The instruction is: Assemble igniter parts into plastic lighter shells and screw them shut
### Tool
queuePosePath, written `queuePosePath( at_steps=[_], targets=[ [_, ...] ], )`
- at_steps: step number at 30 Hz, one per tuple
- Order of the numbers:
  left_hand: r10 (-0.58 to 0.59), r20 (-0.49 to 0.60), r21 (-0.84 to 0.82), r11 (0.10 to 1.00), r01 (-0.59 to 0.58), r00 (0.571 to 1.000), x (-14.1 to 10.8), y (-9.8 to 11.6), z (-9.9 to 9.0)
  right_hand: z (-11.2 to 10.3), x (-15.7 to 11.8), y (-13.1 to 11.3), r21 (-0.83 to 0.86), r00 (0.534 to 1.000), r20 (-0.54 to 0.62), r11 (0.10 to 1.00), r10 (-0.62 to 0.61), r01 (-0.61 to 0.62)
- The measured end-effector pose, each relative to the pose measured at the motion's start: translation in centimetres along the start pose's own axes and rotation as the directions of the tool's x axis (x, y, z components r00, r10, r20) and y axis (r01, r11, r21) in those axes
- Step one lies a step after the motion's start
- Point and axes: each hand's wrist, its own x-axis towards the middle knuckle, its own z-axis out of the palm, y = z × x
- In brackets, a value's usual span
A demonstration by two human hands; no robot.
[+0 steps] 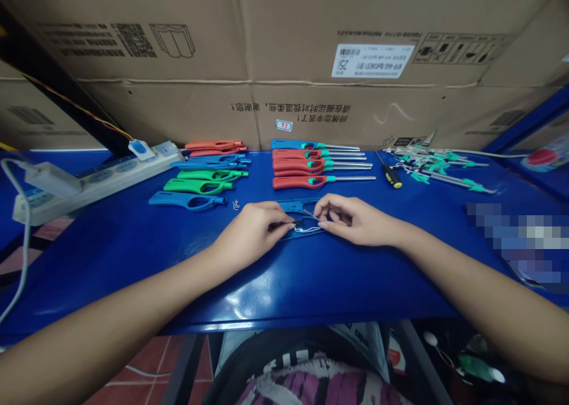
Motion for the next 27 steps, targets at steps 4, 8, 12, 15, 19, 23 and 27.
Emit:
queuePosePath(
  at_steps=[4, 8, 12, 15, 19, 23, 27],
  targets=[
    [0.005, -0.021, 0.008, 1.0, -0.005, 1.0, 0.0, -0.1, 0.4, 0.2, 0.0, -0.1, -0.067, 0.999, 0.008, 0.997, -0.041, 0.041],
    [-0.003, -0.037, 0.005, 1.0, 0.003, 0.999, -0.1, -0.2, 0.7, 0.2, -0.1, 0.0, -0.098, 0.998, 0.004, 0.994, -0.056, 0.056],
    [0.009, -0.057, 0.009, 1.0, -0.008, 0.998, -0.1, -0.2, 0.9, 0.2, 0.0, 0.2, -0.109, 0.997, 0.005, 0.991, -0.074, 0.074],
    [0.016, -0.06, 0.01, 1.0, -0.016, 0.998, 0.0, -0.2, 1.1, 0.3, 0.0, 0.4, -0.122, 0.997, 0.007, 0.989, -0.082, 0.083],
    [0.019, -0.037, 0.025, 1.0, -0.018, 0.999, -0.1, 0.1, 1.0, 0.3, -0.1, 0.4, -0.131, 0.996, 0.009, 0.987, -0.093, 0.093],
    [0.002, 0.022, 0.077, 0.997, -0.003, 1.0, -0.4, 0.6, 0.7, 0.3, 0.0, 0.4, -0.137, 0.995, 0.007, 0.986, -0.099, 0.099],
    [-0.051, 0.083, 0.156, 0.987, 0.038, 0.995, -0.8, 1.2, 0.5, 0.3, 0.0, 0.3, -0.137, 0.995, 0.003, 0.986, -0.1, 0.099]
  ],
)
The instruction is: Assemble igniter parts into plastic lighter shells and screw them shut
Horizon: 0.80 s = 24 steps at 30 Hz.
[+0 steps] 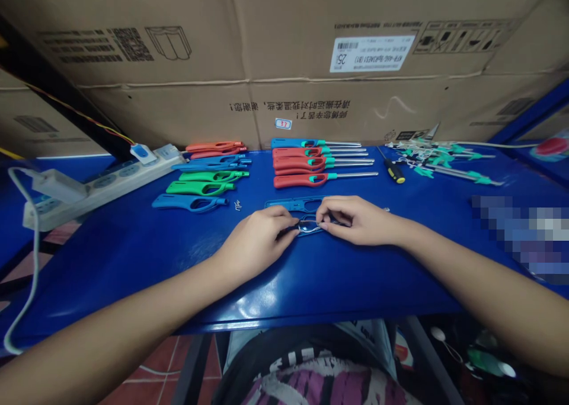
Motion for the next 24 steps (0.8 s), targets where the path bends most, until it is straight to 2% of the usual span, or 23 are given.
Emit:
queuePosePath(
  at_steps=[10, 14, 19, 24],
  targets=[
    [0.012, 0.117, 0.291, 0.956, -0.046, 0.993, -0.9, 1.6, -0.8, 0.0, -0.1, -0.1, 0.014, 1.0, -0.013, 1.0, -0.008, 0.008],
    [-0.003, 0.16, 0.381, 0.923, -0.059, 0.987, -1.0, 1.9, -1.1, -0.2, -0.2, -0.2, 0.025, 0.998, 0.013, 0.998, -0.054, 0.054],
    [0.032, 0.145, 0.321, 0.944, -0.078, 0.989, -0.5, 1.2, -0.9, -0.4, -0.2, -0.3, 0.036, 0.996, 0.028, 0.996, -0.079, 0.078],
    [0.064, 0.082, 0.246, 0.966, -0.083, 0.995, -0.2, 0.4, -0.3, -0.4, 0.0, -0.4, 0.001, 1.0, -0.015, 1.0, 0.003, -0.003]
  ],
)
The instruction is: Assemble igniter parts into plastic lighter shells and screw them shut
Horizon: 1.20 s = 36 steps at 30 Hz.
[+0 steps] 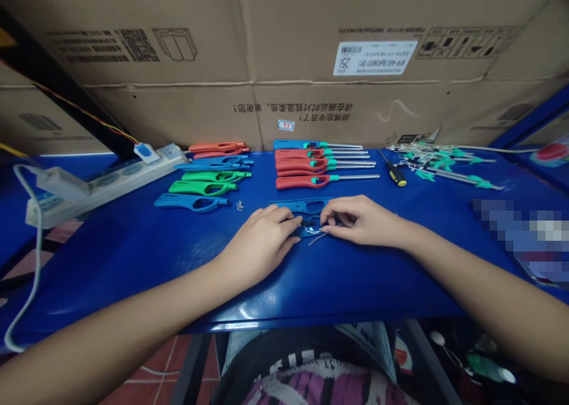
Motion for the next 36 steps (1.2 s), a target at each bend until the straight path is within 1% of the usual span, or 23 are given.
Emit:
queuePosePath(
  at_steps=[2, 4, 7, 9, 11, 14, 18, 20, 24, 29, 33, 36],
  targets=[
    [0.033, -0.007, 0.015, 0.999, -0.033, 0.999, 0.0, 0.1, 0.1, -0.1, 0.0, -0.1, -0.018, 1.0, 0.015, 0.999, 0.027, -0.026],
    [0.069, 0.004, 0.085, 0.994, -0.069, 0.998, 0.0, 0.3, 0.0, -0.2, -0.1, -0.2, -0.044, 0.999, 0.018, 0.999, 0.027, -0.026],
    [0.098, 0.035, 0.211, 0.972, -0.103, 0.995, 0.0, 0.8, -0.2, 0.0, -0.1, -0.1, -0.102, 1.0, -0.021, 0.995, 0.013, -0.015],
    [0.102, 0.045, 0.232, 0.966, -0.11, 0.994, 0.0, 0.9, -0.1, 0.3, -0.1, 0.0, -0.147, 0.999, -0.042, 0.989, 0.012, -0.018],
    [0.108, 0.041, 0.192, 0.975, -0.114, 0.993, 0.1, 0.9, 0.1, 0.5, 0.0, 0.1, -0.188, 0.999, -0.045, 0.982, 0.018, -0.026],
    [0.104, 0.007, 0.079, 0.991, -0.104, 0.995, 0.1, 0.5, 0.5, 0.8, 0.0, 0.2, -0.232, 0.999, -0.042, 0.972, 0.016, -0.026],
    [0.091, -0.05, -0.078, 0.993, -0.094, 0.995, 0.1, 0.1, 0.8, 0.9, 0.2, 0.2, -0.231, 0.999, -0.037, 0.973, -0.027, 0.017],
    [0.101, -0.064, -0.113, 0.988, -0.108, 0.993, 0.1, 0.1, 0.9, 0.8, 0.2, 0.1, -0.209, 0.999, -0.039, 0.977, -0.038, 0.029],
    [0.113, -0.063, -0.087, 0.989, -0.118, 0.992, -0.1, 0.1, 0.8, -0.1, -0.1, -0.1, -0.12, 1.0, 0.002, 0.993, -0.013, 0.013],
    [0.147, -0.033, -0.046, 0.988, -0.149, 0.989, -0.2, 0.2, 0.8, -1.4, -0.5, -0.2, -0.053, 0.991, 0.125, 0.998, 0.038, -0.032],
    [0.157, 0.007, 0.0, 0.988, -0.157, 0.988, -0.1, 0.3, 0.7, -1.6, -0.6, -0.3, -0.067, 0.989, 0.142, 0.997, 0.044, -0.035],
    [0.158, 0.034, 0.046, 0.986, -0.159, 0.987, -0.1, 0.4, 0.7, -1.5, -0.6, -0.4, -0.056, 0.99, 0.14, 0.998, 0.026, -0.018]
  ],
)
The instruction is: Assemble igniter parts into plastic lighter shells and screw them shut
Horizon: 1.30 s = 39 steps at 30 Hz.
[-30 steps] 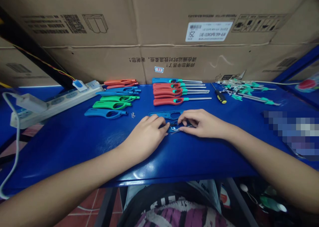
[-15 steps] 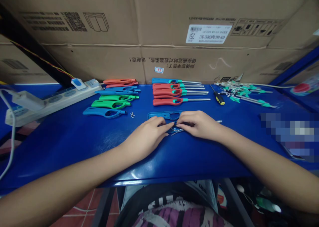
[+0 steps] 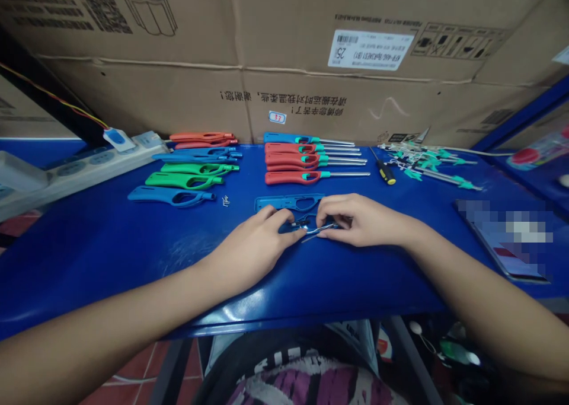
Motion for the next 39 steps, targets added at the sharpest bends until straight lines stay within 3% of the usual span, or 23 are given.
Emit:
queuePosePath(
  at_steps=[6, 12, 34, 37, 39],
  targets=[
    [0.002, 0.012, 0.038, 0.999, -0.003, 1.0, 0.0, 0.1, 0.1, 0.2, 0.3, 0.1, 0.033, 0.996, -0.055, 0.998, 0.064, -0.062],
    [0.006, 0.045, 0.085, 0.996, -0.01, 0.999, 0.1, 0.1, 0.1, -0.1, 0.4, -0.1, 0.06, 0.994, -0.023, 0.992, 0.108, -0.107],
    [0.072, -0.043, 0.076, 0.995, -0.068, 0.997, -0.2, 0.0, 0.1, -0.5, -0.3, -0.6, -0.073, 0.987, 0.037, 0.985, -0.156, 0.158],
    [0.062, -0.042, 0.082, 0.995, -0.059, 0.997, -0.2, 0.0, 0.0, -1.7, -0.6, 0.2, -0.113, 0.979, -0.152, 0.987, -0.132, 0.116],
    [0.046, -0.027, 0.088, 0.995, -0.044, 0.999, -0.2, 0.1, -0.1, -3.4, -1.2, 1.7, -0.254, 0.914, -0.405, 0.963, -0.022, -0.089]
  ],
)
